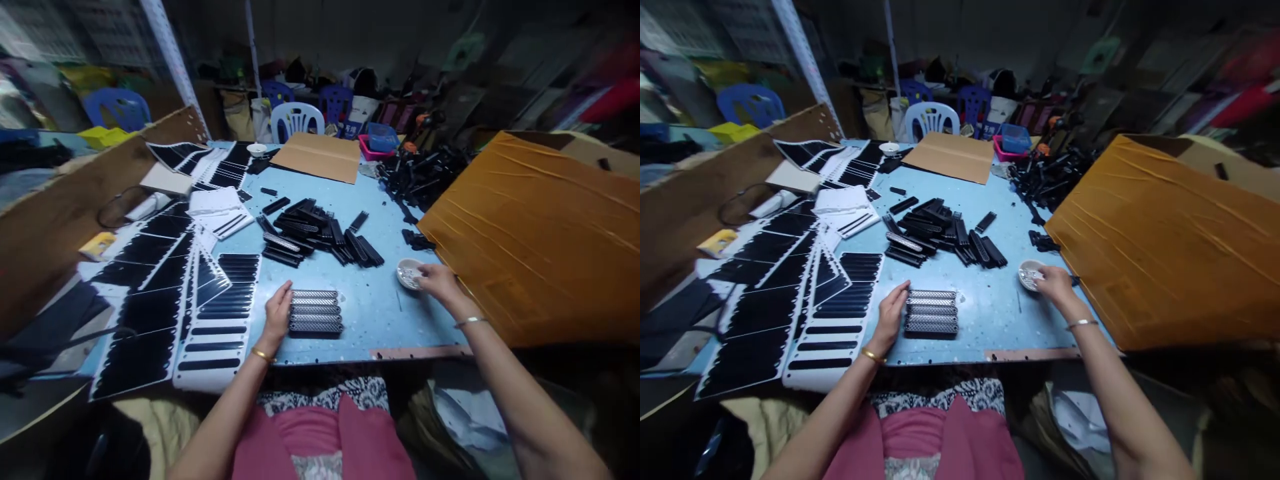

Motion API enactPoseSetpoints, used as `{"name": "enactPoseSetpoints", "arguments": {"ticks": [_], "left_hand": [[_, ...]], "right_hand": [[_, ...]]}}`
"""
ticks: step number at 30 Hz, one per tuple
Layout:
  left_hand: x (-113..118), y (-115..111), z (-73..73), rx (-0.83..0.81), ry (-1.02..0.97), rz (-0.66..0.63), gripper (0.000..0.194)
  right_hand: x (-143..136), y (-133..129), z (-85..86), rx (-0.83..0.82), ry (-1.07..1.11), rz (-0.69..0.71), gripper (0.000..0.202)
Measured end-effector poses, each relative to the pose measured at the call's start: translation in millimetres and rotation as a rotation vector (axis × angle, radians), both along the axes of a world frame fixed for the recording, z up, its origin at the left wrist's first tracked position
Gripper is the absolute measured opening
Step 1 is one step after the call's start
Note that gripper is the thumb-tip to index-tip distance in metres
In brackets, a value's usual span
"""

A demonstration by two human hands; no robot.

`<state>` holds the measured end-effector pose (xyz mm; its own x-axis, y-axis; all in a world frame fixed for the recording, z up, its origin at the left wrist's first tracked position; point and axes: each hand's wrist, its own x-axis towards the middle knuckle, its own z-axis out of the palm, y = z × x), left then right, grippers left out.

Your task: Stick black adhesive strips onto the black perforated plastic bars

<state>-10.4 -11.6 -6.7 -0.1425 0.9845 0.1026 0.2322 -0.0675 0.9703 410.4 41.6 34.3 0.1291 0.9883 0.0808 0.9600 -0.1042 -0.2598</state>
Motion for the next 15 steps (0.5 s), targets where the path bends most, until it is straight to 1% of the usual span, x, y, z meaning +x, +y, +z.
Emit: {"name": "enactPoseSetpoints", "arguments": {"ticks": [1, 3, 6, 8, 11, 13, 15], "left_hand": [[-1, -4, 4.3, 0.008, 0.008, 0.012, 0.047], [-7, -13, 10.7, 0.041, 0.024, 0.022, 0.049], [-18, -25, 11.2, 0.057, 0.051, -0.001, 0.053], [-25, -33, 5.7, 0.059, 0.078, 0.005, 0.054], [-30, -43, -6.1, 0.067, 0.138, 0.028, 0.053], [-32, -45, -13.0, 0.067, 0.167, 0.03, 0.05], [-32, -46, -17.3, 0.067, 0.183, 0.033, 0.047]], "right_hand": [[10, 5, 0.3, -0.045, -0.028, 0.007, 0.023], [17, 12, -3.6, -0.116, -0.067, 0.02, 0.025], [13, 21, -14.8, -0.16, -0.08, 0.058, 0.027], [6, 26, -19.4, -0.16, -0.067, 0.097, 0.027], [-3, 27, -20.9, -0.14, -0.034, 0.155, 0.022], [-3, 27, -22.5, -0.125, -0.016, 0.165, 0.014], [0, 28, -25.8, -0.121, 0.001, 0.143, 0.014]]}}
